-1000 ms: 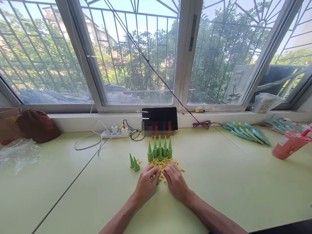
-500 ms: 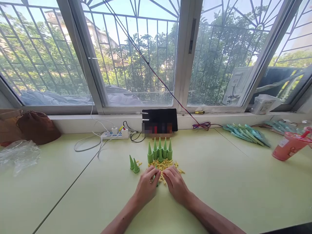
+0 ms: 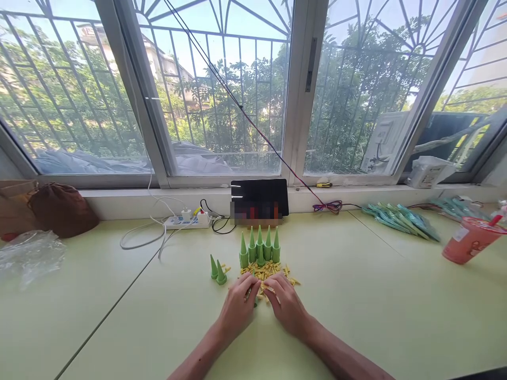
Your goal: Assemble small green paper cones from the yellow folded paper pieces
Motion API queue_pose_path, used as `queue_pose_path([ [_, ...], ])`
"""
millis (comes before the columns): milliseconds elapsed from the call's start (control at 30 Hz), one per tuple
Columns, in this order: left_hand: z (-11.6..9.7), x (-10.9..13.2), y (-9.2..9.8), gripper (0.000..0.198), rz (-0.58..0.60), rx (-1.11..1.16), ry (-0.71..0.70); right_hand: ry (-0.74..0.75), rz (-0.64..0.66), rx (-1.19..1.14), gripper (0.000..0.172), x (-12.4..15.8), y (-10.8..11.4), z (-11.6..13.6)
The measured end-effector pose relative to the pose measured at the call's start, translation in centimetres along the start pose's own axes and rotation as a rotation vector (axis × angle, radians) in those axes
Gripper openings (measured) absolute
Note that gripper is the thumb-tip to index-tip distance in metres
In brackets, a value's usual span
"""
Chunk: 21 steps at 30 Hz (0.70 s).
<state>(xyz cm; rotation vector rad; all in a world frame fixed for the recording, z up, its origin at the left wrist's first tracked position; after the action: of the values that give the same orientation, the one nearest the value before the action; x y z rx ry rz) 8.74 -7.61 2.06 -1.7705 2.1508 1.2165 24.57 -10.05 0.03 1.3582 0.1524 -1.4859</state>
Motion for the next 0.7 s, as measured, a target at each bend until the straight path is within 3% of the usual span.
queue_pose_path([
  [300,0.3,0.1,-0.2,0.031,0.001,-0.025,0.018,-0.01,-0.03,0.032,0.016,0.2,-0.3,-0.4],
  [533,0.4,-0.2,0.2,0.03,-0.042,-0.032,0.043,-0.155,-0.107,-0.031,0.015,0.3,-0.3,-1.4],
  [700,0.5,-0.3,0.1,0.029,0.014,-0.118,0.039,-0.184,-0.102,-0.042,0.017,0.4,-0.4,-1.6],
])
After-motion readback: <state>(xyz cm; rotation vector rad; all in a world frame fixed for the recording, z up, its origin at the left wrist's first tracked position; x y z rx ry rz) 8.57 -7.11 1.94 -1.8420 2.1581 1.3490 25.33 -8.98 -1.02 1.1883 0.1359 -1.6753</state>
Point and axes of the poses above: each hand's wrist, its own x-axis away from the middle knuckle, its own y-axis out of the back of the hand, z = x × y, the point moved 3 cm from there along -x, towards the middle knuckle, and after that the axes turned 7 degrees about x, right-handed, at the moved point
